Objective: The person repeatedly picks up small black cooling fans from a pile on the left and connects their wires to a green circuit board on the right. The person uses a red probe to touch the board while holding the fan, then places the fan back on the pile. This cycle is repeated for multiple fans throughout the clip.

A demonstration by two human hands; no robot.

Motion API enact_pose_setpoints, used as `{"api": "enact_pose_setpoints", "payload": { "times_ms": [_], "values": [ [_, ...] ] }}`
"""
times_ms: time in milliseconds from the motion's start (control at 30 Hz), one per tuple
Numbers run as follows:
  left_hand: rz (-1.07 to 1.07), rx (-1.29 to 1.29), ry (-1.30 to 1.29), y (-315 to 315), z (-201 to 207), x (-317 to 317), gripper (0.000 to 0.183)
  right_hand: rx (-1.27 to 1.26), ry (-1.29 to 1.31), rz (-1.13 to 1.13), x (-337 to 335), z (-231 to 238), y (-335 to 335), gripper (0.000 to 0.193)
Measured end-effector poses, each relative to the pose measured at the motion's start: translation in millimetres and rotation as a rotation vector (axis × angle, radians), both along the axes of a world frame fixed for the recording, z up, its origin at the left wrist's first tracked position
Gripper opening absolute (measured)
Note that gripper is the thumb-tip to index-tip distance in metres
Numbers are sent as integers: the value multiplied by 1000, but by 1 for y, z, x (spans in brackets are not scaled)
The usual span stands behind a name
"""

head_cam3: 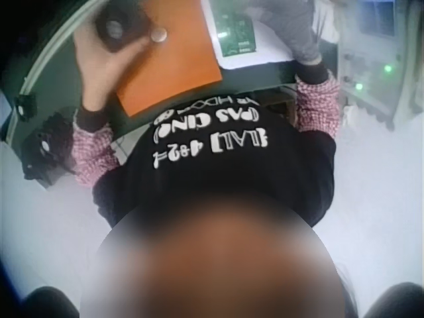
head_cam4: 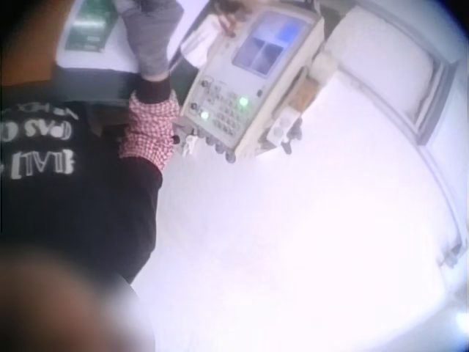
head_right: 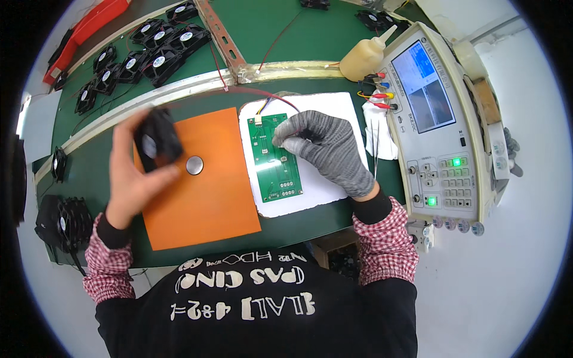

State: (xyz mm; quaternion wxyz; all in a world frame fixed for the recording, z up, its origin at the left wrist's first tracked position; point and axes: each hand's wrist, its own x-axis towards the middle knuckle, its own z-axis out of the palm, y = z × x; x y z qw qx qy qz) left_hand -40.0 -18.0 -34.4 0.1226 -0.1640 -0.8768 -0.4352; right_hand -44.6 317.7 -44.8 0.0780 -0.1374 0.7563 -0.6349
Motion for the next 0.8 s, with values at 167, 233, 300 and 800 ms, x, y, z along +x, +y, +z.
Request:
{"api": "enact_pose_setpoints", "payload": {
  "times_ms": [167,233,300,800],
  "values": [
    [-315,-343,70,25,-13,10,95,229,229,-42,-5,-24,-1,12],
    [-340,-325,12,25,-15,12,97,316,342,-35,-6,-27,-1,14],
    [-340,-312,0,24,-15,13,98,356,366,-10,-6,-27,0,14],
    [-218,-445,1001,9,28,43,47,431,553,20,-8,-26,1,15]
  ]
}}
